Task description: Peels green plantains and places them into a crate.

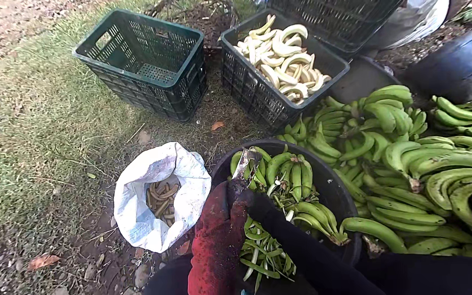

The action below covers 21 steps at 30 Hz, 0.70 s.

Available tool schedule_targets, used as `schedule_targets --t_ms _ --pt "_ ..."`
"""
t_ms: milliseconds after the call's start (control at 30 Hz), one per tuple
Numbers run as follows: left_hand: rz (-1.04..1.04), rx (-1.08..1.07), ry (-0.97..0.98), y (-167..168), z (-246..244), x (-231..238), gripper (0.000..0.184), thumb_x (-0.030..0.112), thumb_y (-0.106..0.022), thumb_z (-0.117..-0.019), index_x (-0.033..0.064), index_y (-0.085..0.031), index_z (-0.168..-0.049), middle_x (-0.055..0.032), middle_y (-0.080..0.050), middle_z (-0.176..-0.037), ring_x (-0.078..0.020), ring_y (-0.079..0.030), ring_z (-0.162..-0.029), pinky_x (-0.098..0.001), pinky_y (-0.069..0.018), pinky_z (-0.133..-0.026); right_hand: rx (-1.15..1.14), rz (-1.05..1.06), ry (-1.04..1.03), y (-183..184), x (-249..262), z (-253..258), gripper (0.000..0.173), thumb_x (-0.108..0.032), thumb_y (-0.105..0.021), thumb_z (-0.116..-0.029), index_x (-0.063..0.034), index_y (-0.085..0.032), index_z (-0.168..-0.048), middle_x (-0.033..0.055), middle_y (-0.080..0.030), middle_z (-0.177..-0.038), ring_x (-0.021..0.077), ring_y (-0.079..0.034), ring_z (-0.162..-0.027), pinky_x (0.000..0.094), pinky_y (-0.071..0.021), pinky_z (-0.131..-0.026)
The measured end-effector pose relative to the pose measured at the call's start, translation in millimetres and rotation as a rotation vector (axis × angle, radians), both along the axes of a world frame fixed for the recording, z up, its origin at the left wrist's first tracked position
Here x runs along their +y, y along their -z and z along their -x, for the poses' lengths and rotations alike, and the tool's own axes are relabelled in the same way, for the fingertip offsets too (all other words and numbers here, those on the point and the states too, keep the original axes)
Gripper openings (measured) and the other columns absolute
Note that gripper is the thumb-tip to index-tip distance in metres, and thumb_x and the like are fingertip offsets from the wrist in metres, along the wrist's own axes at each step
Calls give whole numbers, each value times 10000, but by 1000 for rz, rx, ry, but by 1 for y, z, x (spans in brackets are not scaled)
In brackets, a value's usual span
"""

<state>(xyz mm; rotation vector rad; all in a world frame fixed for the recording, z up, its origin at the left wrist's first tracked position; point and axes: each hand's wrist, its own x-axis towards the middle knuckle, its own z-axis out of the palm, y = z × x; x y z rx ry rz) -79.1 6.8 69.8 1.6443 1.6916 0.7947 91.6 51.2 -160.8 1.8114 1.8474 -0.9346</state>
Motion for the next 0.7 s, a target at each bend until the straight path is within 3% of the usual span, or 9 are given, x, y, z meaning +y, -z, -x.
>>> schedule_targets --t_ms 33,100,167,233,367,500,600,700 --pt "2 3 9 1 -1 1 520 438 -567 -1004 80 -627 -1377 -95 -708 -1247 -141 -673 -1143 -369 -536 -1013 -38 -13 11 10 -2 -2 643 -386 -625 -947 -57 -484 -1480 230 -440 -1541 447 -309 -1481 668 -154 -1212" --pt "17 16 24 1 -2 4 537 456 -578 -997 82 -625 -1380 -96 -703 -1262 -159 -665 -1170 -389 -524 -1035 -57 -29 9 24 -4 -4 792 -432 -656 -904 -23 -404 -1533 246 -330 -1610 435 -222 -1525 660 -47 -1233" --pt "22 22 26 4 -2 3 553 468 -583 -991 82 -625 -1384 -95 -704 -1264 -170 -665 -1175 -406 -528 -1032 -77 -33 -21 32 -7 -8 972 -488 -703 -799 -23 -334 -1570 266 -248 -1641 453 -173 -1536 671 -46 -1230" --pt "16 40 40 5 -2 1 557 470 -585 -985 79 -629 -1379 -95 -705 -1261 -173 -667 -1171 -408 -530 -1030 -66 -54 -2 23 -10 -9 997 -516 -750 -781 -52 -350 -1568 244 -276 -1636 459 -157 -1536 692 -15 -1213" --pt "16 62 86 5 -6 1 563 469 -580 -992 70 -626 -1386 -111 -700 -1281 -203 -663 -1196 -437 -520 -1044 -26 -143 157 12 -3 -9 671 -457 -633 -921 -32 -535 -1431 232 -478 -1509 447 -299 -1487 665 -87 -1223" --pt "39 84 108 7 -10 -1 585 504 -561 -997 74 -625 -1389 -112 -702 -1271 -210 -662 -1194 -442 -519 -1042 123 -152 135 25 -5 -31 624 -504 -524 -997 -92 -523 -1466 190 -497 -1508 399 -351 -1474 623 -135 -1233" --pt "59 88 129 7 -14 -2 577 505 -556 -1001 91 -620 -1398 -105 -691 -1299 -208 -649 -1219 -451 -507 -1060 275 -249 123 27 -20 -53 558 -504 -461 -1028 -120 -591 -1411 153 -614 -1383 348 -516 -1347 563 -288 -1194" --pt "98 81 140 8 -18 -5 560 521 -556 -998 133 -624 -1397 -77 -687 -1306 -191 -643 -1222 -464 -510 -1056 466 -315 366 11 -43 -62 514 -463 -444 -1040 -118 -617 -1379 153 -677 -1260 333 -617 -1198 533 -449 -1067"
